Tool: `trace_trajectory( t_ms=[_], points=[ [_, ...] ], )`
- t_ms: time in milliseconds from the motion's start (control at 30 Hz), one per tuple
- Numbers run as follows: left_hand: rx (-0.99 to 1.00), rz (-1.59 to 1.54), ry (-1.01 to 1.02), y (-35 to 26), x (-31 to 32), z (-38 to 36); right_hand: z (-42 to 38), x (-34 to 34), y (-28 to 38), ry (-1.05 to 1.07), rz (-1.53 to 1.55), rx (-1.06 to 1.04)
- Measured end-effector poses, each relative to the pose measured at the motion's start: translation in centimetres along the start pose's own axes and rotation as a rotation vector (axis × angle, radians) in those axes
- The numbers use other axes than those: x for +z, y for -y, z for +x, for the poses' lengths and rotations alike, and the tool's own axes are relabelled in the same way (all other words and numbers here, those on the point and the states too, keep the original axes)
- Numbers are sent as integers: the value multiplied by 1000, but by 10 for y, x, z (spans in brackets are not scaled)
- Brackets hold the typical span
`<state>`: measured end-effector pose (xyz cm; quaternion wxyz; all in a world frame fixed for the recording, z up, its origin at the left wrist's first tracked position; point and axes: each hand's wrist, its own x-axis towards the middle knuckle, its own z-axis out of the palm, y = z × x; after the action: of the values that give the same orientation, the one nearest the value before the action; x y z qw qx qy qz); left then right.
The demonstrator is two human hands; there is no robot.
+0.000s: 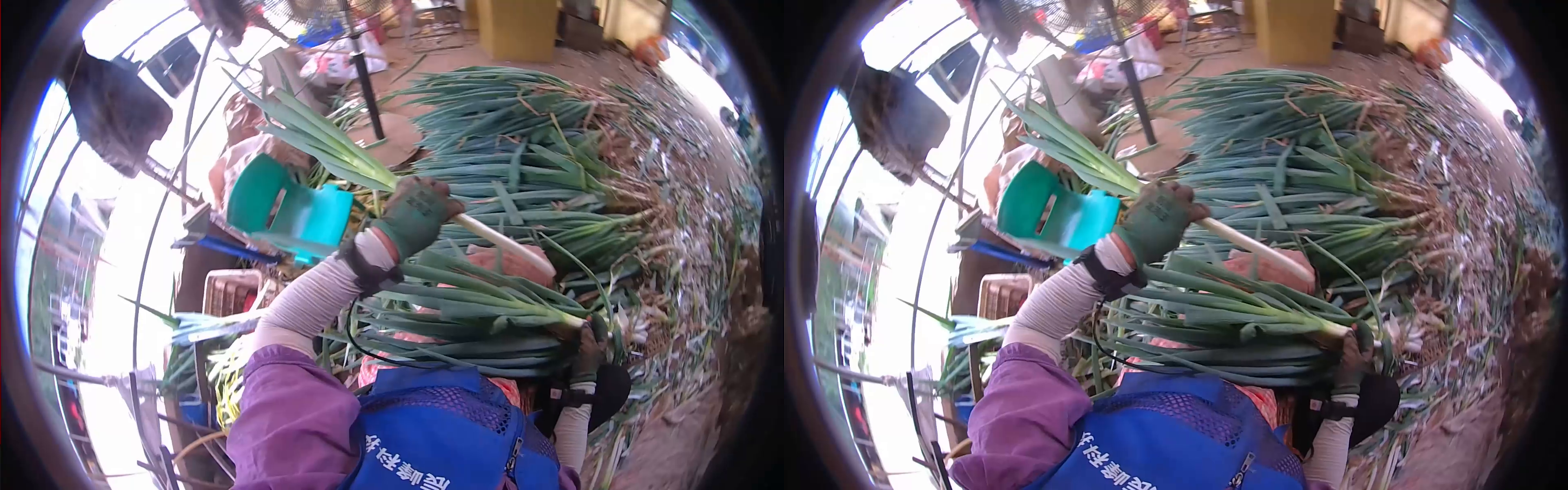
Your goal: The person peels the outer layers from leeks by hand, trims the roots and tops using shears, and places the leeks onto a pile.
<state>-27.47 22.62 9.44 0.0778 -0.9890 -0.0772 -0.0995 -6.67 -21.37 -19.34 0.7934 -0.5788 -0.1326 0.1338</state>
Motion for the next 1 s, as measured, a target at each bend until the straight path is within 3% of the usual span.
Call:
trace_trajectory(
  t_ms=[133, 167, 267, 333, 433, 533, 667, 800, 833, 900, 1000],
  points=[
    [-169, 132, -13, 59, -2, -77, 12, -6, 5, 35, -53, 26],
    [-210, 134, 60, 73, -11, -99, 6, 2, 6, 21, -266, -85],
    [-371, 223, 128, 106, -28, -177, 7, 14, 20, -75, -364, 19],
    [-523, 242, 125, 109, -49, -214, 20, -21, -9, -40, -307, 5],
    [-664, 284, 160, 123, -66, -267, 17, -16, -5, -56, -280, 57],
    [-812, 334, 237, 155, -63, -323, 1, 23, 37, 43, -682, -98],
    [-1141, 433, 462, 203, -42, -396, 11, -27, -1, 133, -412, -168],
    [-1385, 492, 478, 217, -42, -384, 3, -13, 14, 124, -627, -197],
    [-1325, 432, 519, 214, -50, -362, -3, 1, 26, 122, -735, -210],
    [-1160, 362, 469, 217, -56, -322, 0, -3, 18, 129, -647, -207],
    [-984, 152, 262, 191, -71, -251, -7, 6, 13, 75, -227, -31]
  ],
)
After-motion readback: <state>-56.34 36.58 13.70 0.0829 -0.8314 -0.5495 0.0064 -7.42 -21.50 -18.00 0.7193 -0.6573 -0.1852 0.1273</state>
